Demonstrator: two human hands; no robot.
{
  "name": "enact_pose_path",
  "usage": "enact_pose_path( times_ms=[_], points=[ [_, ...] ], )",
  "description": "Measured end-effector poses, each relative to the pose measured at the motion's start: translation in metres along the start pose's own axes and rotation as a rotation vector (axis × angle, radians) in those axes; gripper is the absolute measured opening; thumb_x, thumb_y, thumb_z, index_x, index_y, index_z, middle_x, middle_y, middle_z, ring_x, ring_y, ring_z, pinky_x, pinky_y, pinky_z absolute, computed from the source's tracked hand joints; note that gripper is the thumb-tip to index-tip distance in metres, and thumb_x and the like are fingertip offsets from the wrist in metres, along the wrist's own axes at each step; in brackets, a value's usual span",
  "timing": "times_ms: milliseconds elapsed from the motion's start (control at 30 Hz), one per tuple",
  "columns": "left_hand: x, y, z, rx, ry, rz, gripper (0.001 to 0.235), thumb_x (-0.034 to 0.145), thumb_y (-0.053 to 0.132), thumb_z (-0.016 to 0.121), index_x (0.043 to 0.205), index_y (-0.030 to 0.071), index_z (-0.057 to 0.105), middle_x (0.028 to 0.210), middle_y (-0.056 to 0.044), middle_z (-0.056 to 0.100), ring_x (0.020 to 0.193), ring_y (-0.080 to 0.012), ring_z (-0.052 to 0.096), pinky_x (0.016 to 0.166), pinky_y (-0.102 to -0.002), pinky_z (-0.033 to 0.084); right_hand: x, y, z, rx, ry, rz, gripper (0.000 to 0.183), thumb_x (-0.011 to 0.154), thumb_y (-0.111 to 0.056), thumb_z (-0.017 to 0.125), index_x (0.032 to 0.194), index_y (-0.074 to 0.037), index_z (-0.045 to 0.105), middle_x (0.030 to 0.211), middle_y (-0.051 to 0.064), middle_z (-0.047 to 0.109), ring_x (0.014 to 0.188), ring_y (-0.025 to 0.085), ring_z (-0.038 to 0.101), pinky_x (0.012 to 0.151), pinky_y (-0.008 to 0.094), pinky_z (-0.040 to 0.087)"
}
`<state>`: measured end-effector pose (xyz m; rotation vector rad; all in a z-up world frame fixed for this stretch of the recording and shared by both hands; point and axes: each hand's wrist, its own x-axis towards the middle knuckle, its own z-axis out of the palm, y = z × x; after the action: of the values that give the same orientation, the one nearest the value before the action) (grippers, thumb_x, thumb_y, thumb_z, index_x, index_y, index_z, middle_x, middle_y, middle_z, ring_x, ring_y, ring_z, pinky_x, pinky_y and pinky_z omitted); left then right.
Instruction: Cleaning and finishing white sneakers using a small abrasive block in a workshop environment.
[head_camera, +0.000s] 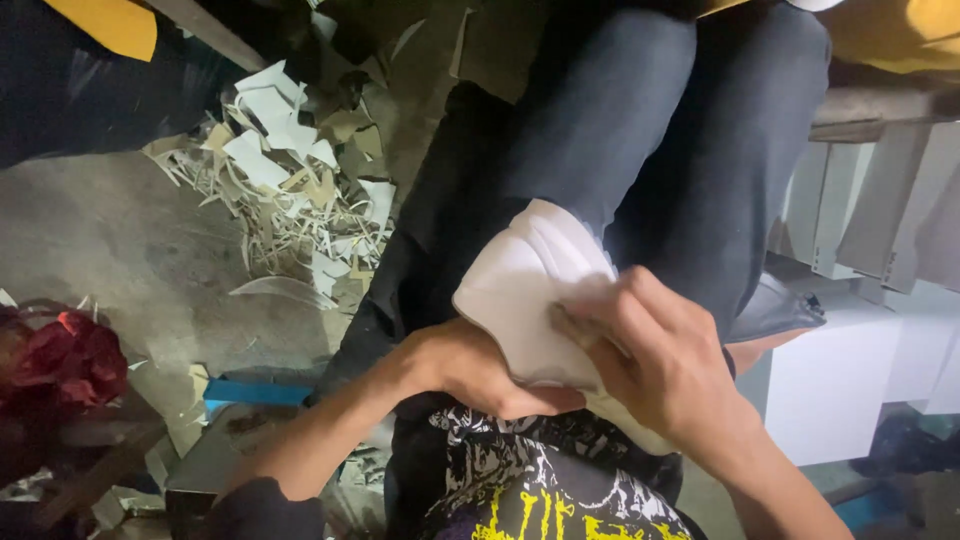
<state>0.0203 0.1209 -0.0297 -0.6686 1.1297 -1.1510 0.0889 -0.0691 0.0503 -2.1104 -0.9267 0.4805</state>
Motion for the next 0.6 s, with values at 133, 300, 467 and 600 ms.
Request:
enact_pose_path(
  times_ms=[133, 300, 467, 600],
  points=[
    [-0.025, -0.026, 0.036, 1.91, 0.32, 0.478, 0.057, 0.078, 0.048, 0.063, 0.125, 0.017, 0.059, 0.119, -0.002, 0.067, 0.117, -0.0233, 0.063, 0.104, -0.033, 0.053, -0.046, 0.012, -0.011, -0.034, -0.059, 0.171, 0.019, 0.087, -0.006, 0.076, 0.103, -0.007, 0.066, 0.09, 0.006, 0.063, 0.063, 0.017, 0.057, 0.052, 0.03, 0.042],
    [-0.002, -0.017, 0.022, 1.735, 0.249, 0.478, 0.045, 0.083, 0.046, 0.062, 0.119, 0.02, 0.056, 0.113, -0.002, 0.067, 0.114, -0.024, 0.064, 0.101, -0.036, 0.055, -0.005, 0.005, -0.002, -0.082, 0.047, 0.099, 0.012, 0.098, -0.012, 0.07, 0.1, -0.005, 0.061, 0.087, 0.009, 0.052, 0.065, 0.023, 0.049, 0.057, 0.036, 0.04],
    [-0.011, -0.015, 0.02, 1.861, 0.308, 0.575, 0.061, 0.08, 0.046, 0.062, 0.134, 0.018, 0.058, 0.135, -0.009, 0.069, 0.127, -0.0271, 0.06, 0.111, -0.037, 0.046, 0.052, -0.012, -0.011, 0.022, -0.004, -0.037, 0.01, 0.1, 0.006, 0.059, 0.101, -0.004, 0.062, 0.094, 0.009, 0.052, 0.073, 0.024, 0.055, 0.065, 0.035, 0.045],
    [-0.009, -0.014, 0.017, 1.364, -0.008, 0.507, 0.025, 0.094, 0.041, 0.066, 0.101, 0.018, 0.059, 0.09, -0.002, 0.066, 0.086, -0.0194, 0.065, 0.071, -0.032, 0.059, 0.041, -0.012, -0.016, 0.119, -0.194, -0.145, 0.005, 0.096, -0.002, 0.067, 0.098, -0.006, 0.065, 0.093, 0.006, 0.062, 0.073, 0.019, 0.058, 0.063, 0.032, 0.047]
  ],
)
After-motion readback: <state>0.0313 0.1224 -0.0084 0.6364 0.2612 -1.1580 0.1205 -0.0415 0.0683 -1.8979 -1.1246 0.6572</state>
